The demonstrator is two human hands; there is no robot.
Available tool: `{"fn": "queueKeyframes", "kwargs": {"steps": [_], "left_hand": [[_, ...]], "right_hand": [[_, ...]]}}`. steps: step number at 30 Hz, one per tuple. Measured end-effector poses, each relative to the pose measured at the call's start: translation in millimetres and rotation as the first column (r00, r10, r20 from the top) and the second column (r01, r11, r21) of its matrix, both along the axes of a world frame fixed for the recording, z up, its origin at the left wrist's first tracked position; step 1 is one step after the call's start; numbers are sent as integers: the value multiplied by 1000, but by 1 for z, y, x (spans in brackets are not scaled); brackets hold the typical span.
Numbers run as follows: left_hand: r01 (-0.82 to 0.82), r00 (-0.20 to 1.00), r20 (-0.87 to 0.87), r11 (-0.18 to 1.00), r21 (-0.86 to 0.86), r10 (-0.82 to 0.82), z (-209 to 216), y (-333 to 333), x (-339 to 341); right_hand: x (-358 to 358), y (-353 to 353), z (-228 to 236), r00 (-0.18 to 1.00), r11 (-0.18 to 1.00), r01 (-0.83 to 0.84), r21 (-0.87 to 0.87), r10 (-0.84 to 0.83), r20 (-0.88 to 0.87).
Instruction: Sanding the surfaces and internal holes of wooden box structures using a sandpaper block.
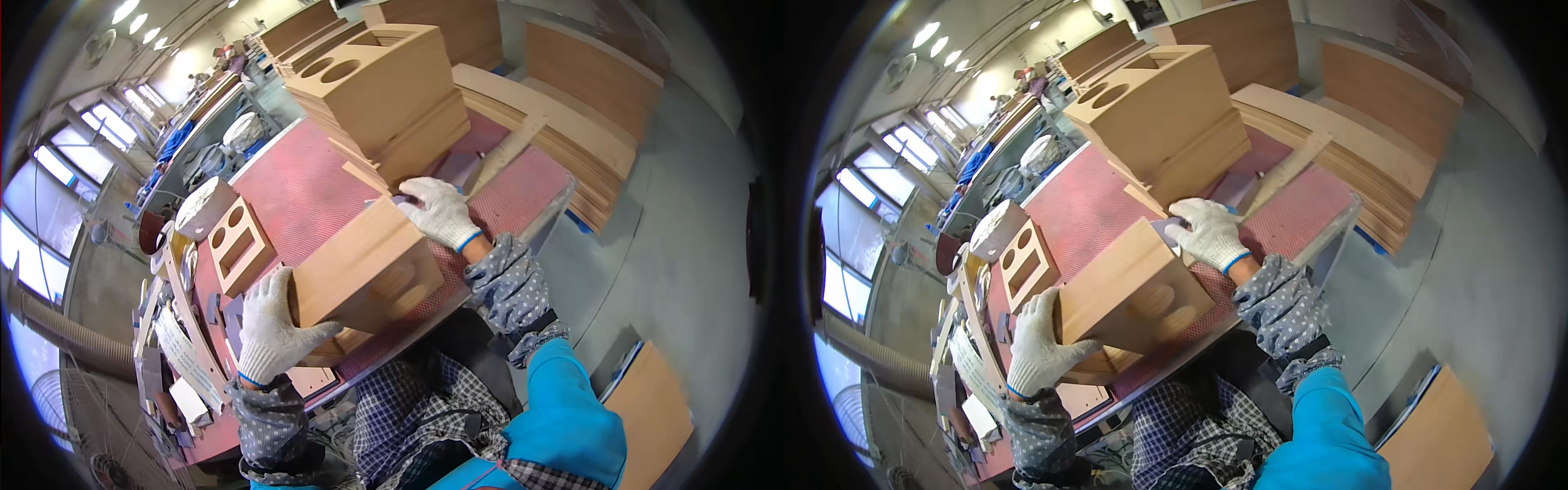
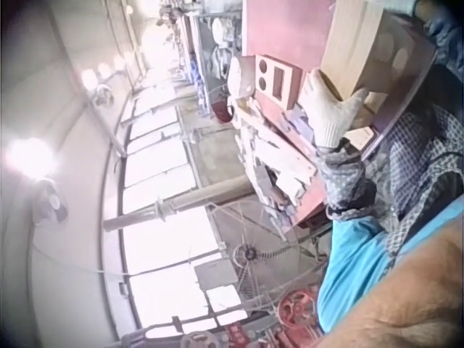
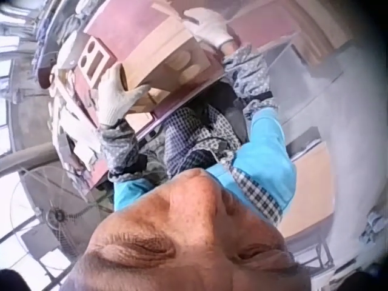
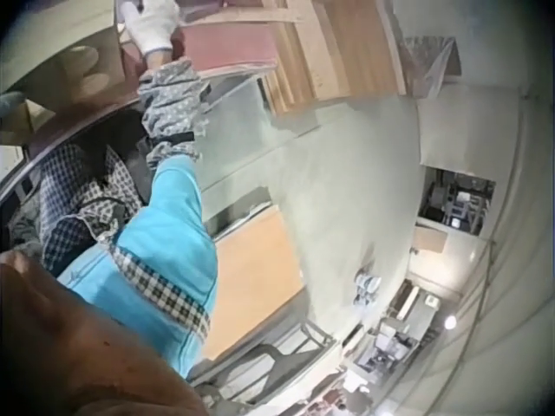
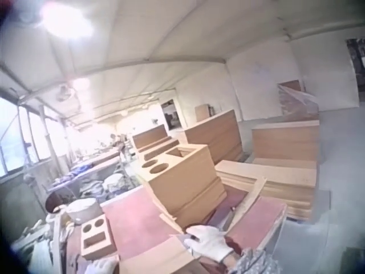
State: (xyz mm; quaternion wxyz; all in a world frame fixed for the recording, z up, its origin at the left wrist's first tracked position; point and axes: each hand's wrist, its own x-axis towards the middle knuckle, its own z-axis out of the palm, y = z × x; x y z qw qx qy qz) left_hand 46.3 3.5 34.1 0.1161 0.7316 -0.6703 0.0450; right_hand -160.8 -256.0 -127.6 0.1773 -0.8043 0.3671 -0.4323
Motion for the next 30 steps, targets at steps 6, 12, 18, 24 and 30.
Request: {"fn": "queueKeyframes", "kwargs": {"steps": [6,12,18,24,30], "left_hand": [[-80,995,-61,995,61,84,7,1,-3],[-83,993,-71,993,86,89,8,1,-2],[-77,994,-70,992,99,84,10,2,-4],[-45,998,-53,999,23,46,6,1,-5],[-38,991,-124,999,10,39,2,3,1]], "right_hand": [[27,-29,-4,921,975,-214,56,220,-320],[49,-57,-50,839,977,-68,203,167,-519],[51,-65,-39,727,961,-277,-15,199,-657],[-7,-39,16,970,933,-223,281,184,159],[-64,22,40,956,952,-85,295,-6,294]]}}
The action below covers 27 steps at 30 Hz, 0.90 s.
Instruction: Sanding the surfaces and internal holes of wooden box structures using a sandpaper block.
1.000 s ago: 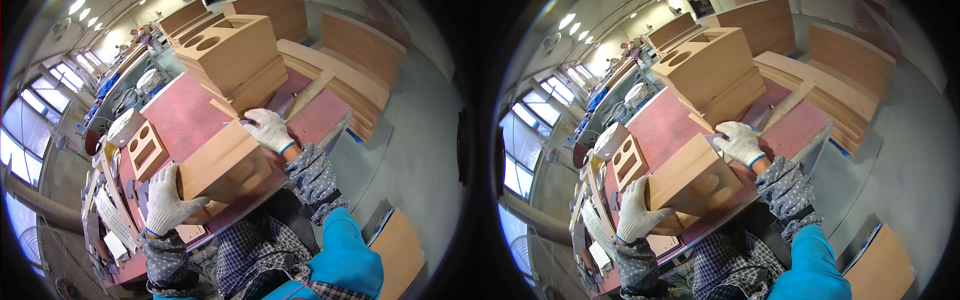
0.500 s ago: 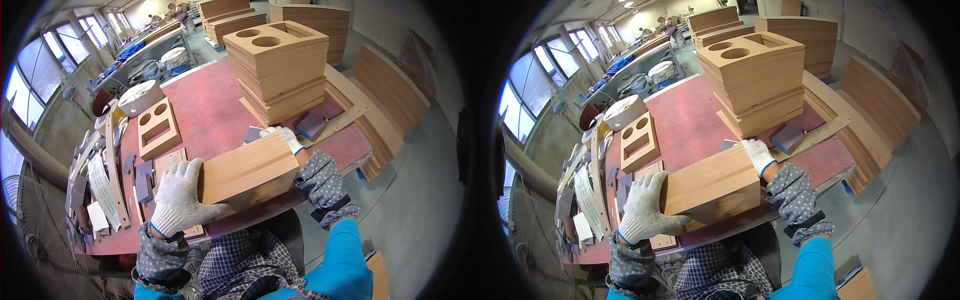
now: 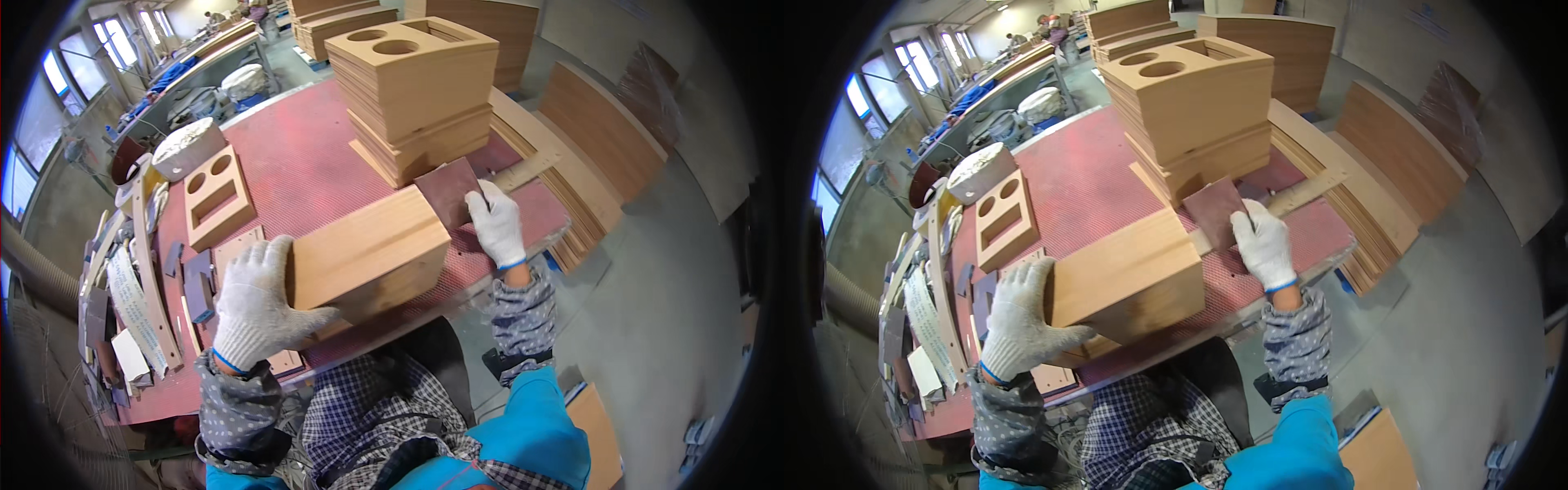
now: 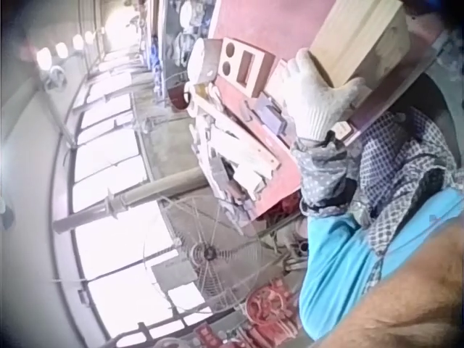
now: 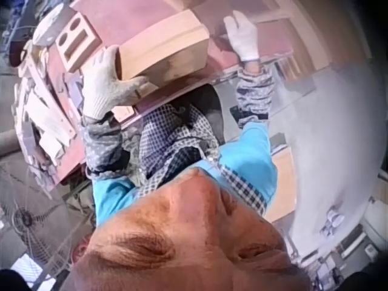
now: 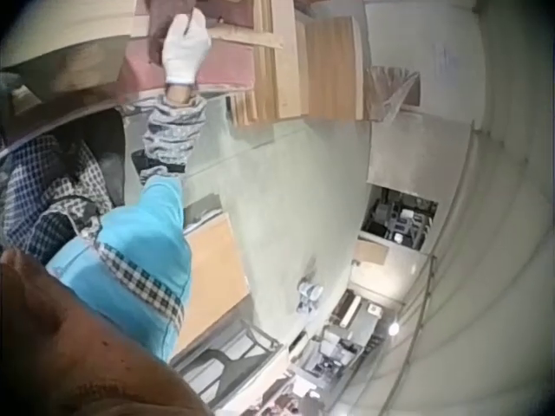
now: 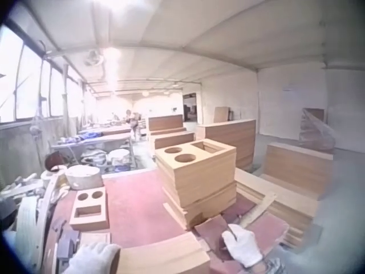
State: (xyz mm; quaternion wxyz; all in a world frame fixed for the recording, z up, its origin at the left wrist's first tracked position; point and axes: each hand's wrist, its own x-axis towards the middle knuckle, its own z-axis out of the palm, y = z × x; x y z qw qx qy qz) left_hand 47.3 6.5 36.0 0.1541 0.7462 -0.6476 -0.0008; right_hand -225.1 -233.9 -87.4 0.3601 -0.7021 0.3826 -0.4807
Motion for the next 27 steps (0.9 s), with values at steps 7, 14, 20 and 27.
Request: {"fn": "queueKeyframes", "kwargs": {"steps": [7,14,20,27], "left_hand": [[73,993,102,992,-105,-63,-10,-6,6],[75,992,109,992,-106,-63,-15,-3,10],[44,995,92,996,-78,-36,-10,-3,4],[0,999,40,1000,-14,1,-7,-3,3]], "right_hand": [[-41,63,-30,736,754,-170,-635,-331,-590],[-51,71,-36,849,878,-207,-433,-59,-525],[-51,45,-38,770,821,-198,-535,-207,-603],[-49,39,-25,772,952,-183,-246,-16,-635]]}}
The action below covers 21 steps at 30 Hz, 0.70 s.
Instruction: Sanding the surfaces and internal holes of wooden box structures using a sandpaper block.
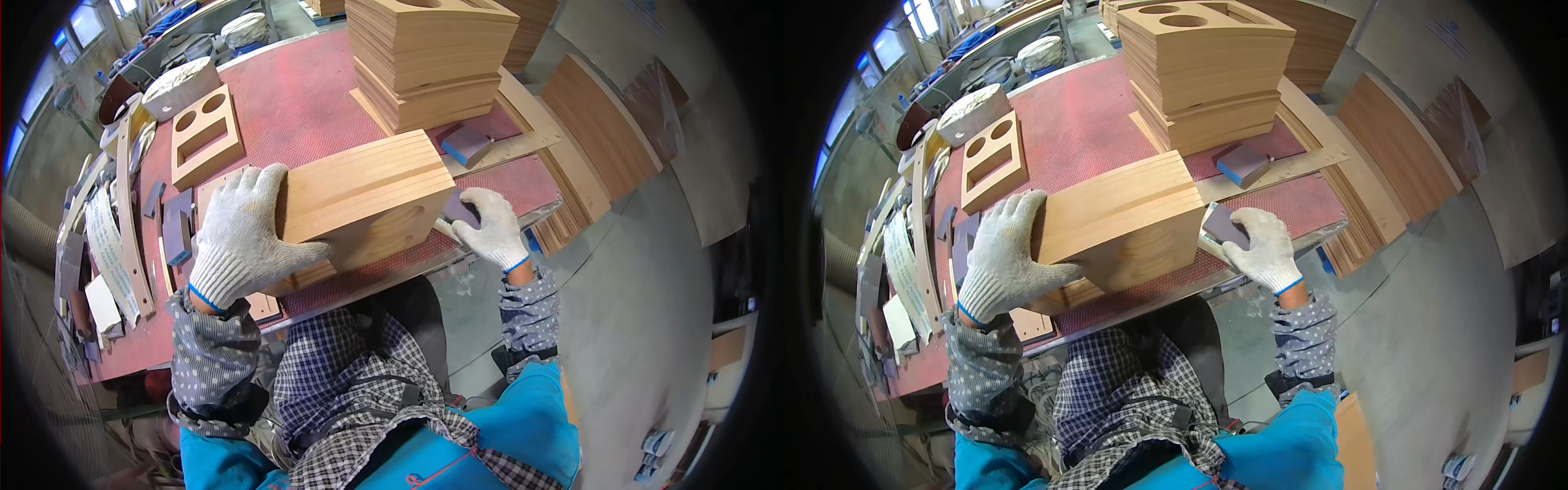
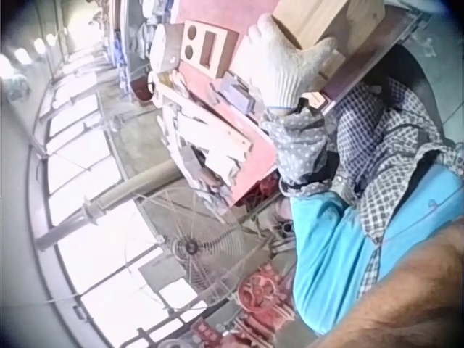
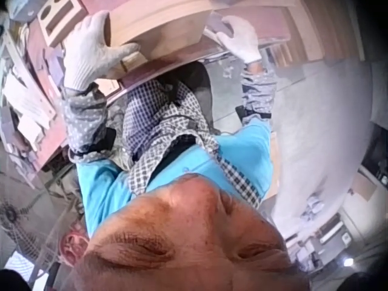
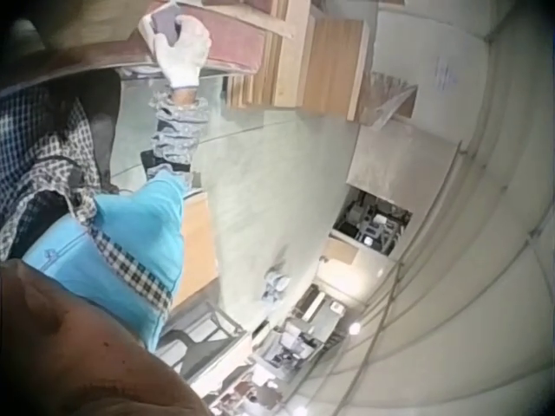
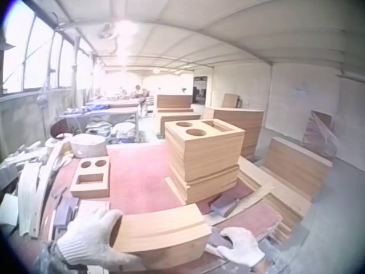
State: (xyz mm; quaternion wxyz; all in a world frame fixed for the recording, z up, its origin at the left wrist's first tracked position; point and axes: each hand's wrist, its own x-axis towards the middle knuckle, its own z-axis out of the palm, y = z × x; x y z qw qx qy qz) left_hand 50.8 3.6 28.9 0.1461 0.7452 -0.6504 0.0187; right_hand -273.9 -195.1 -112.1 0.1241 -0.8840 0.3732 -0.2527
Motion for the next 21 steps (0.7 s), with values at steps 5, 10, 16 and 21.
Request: {"fn": "queueKeyframes", "kwargs": {"steps": [5,10,16,21], "left_hand": [[-25,1000,-13,999,35,25,2,-1,-1],[-5,998,61,999,-47,8,-2,2,1],[-16,998,52,1000,-24,17,-1,0,-3],[-36,998,58,999,-5,37,-3,1,-1]], "right_hand": [[-6,8,-5,998,986,-53,-160,50,-22],[-6,10,-16,993,968,-75,-241,50,-108],[2,21,-29,989,946,139,-294,-149,-10],[13,25,-23,953,879,282,-384,-303,7]]}}
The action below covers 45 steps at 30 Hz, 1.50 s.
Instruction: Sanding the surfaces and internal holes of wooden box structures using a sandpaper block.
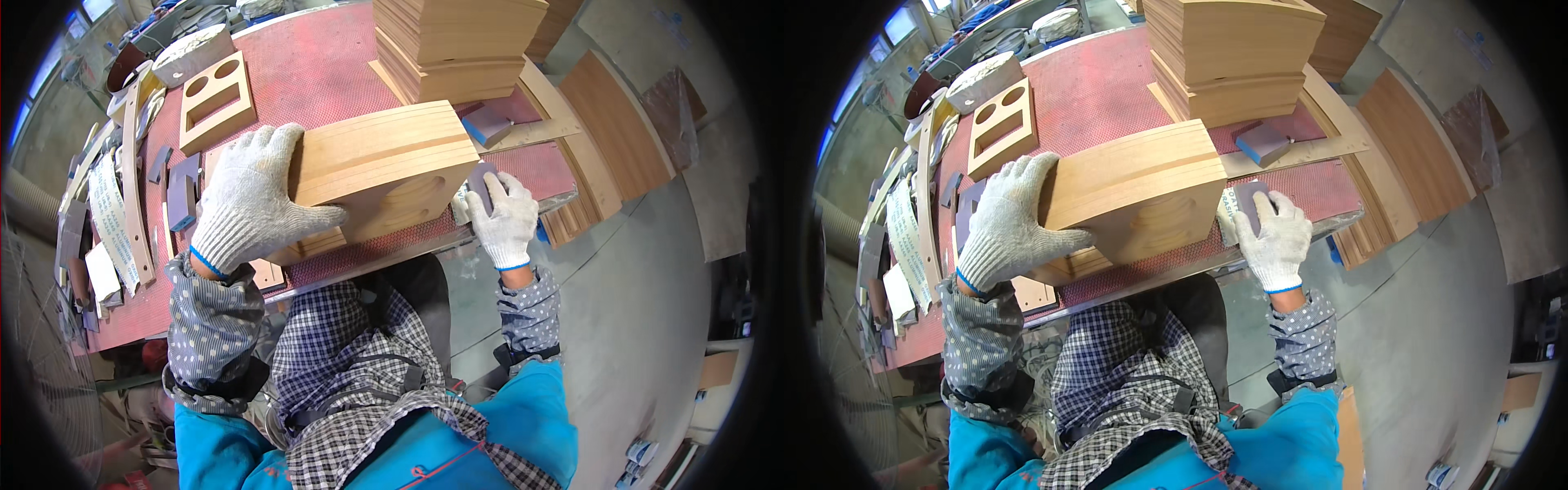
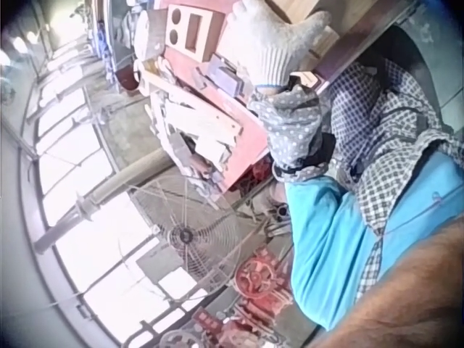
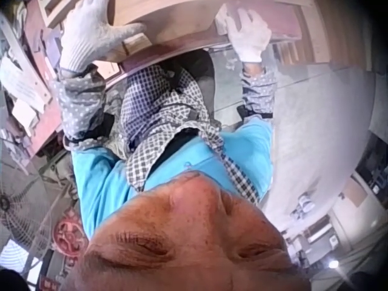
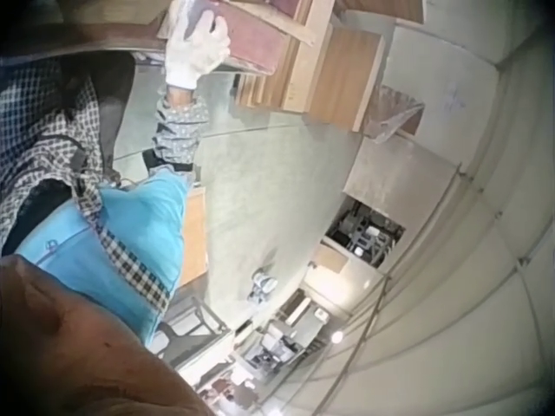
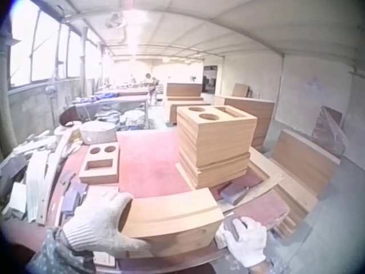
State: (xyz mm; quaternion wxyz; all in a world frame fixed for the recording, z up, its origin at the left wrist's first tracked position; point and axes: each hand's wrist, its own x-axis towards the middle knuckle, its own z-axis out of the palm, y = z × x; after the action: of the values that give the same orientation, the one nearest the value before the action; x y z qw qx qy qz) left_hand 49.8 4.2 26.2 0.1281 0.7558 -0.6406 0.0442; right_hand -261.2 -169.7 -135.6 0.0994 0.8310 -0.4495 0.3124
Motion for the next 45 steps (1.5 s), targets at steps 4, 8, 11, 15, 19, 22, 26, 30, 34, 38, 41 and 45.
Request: {"fn": "queueKeyframes", "kwargs": {"steps": [4,8,11,15,19,22,26,30,34,38,41,45], "left_hand": [[5,1000,-1,1000,-10,-5,4,-1,-3],[-2,1000,3,1000,2,2,2,1,1],[-4,1000,5,1000,3,4,-1,-2,0],[4,1000,-7,1000,10,-4,1,-2,0],[-9,1000,17,1000,0,9,-2,-2,0],[-2,1000,8,1000,-5,2,0,-1,2],[16,1000,24,1000,-18,-15,-1,-1,2],[22,1000,22,1000,-16,-21,-3,-5,2],[22,998,55,999,-47,-20,-5,-1,6],[22,1000,-7,1000,-16,-22,-5,-3,5],[30,999,-14,999,-34,-30,-6,-4,6],[11,1000,6,1000,-14,-11,-3,-3,4]], "right_hand": [[10,3,-7,999,997,30,76,-27,-40],[12,5,-8,987,985,-12,174,39,-153],[1,2,3,951,964,-259,61,265,-159],[-10,-9,16,908,904,-383,192,406,-99],[-12,-13,20,860,850,-435,298,490,-141],[-12,-11,9,851,868,-463,180,492,-183],[-9,-12,3,876,893,-400,207,439,-202],[-15,-10,-10,888,893,-448,-37,439,-134],[-6,29,8,843,842,-538,-35,537,-43],[-12,38,16,845,846,-490,212,520,-126],[-14,38,20,808,811,-558,175,580,-106],[-13,26,17,813,827,-541,153,561,-157]]}}
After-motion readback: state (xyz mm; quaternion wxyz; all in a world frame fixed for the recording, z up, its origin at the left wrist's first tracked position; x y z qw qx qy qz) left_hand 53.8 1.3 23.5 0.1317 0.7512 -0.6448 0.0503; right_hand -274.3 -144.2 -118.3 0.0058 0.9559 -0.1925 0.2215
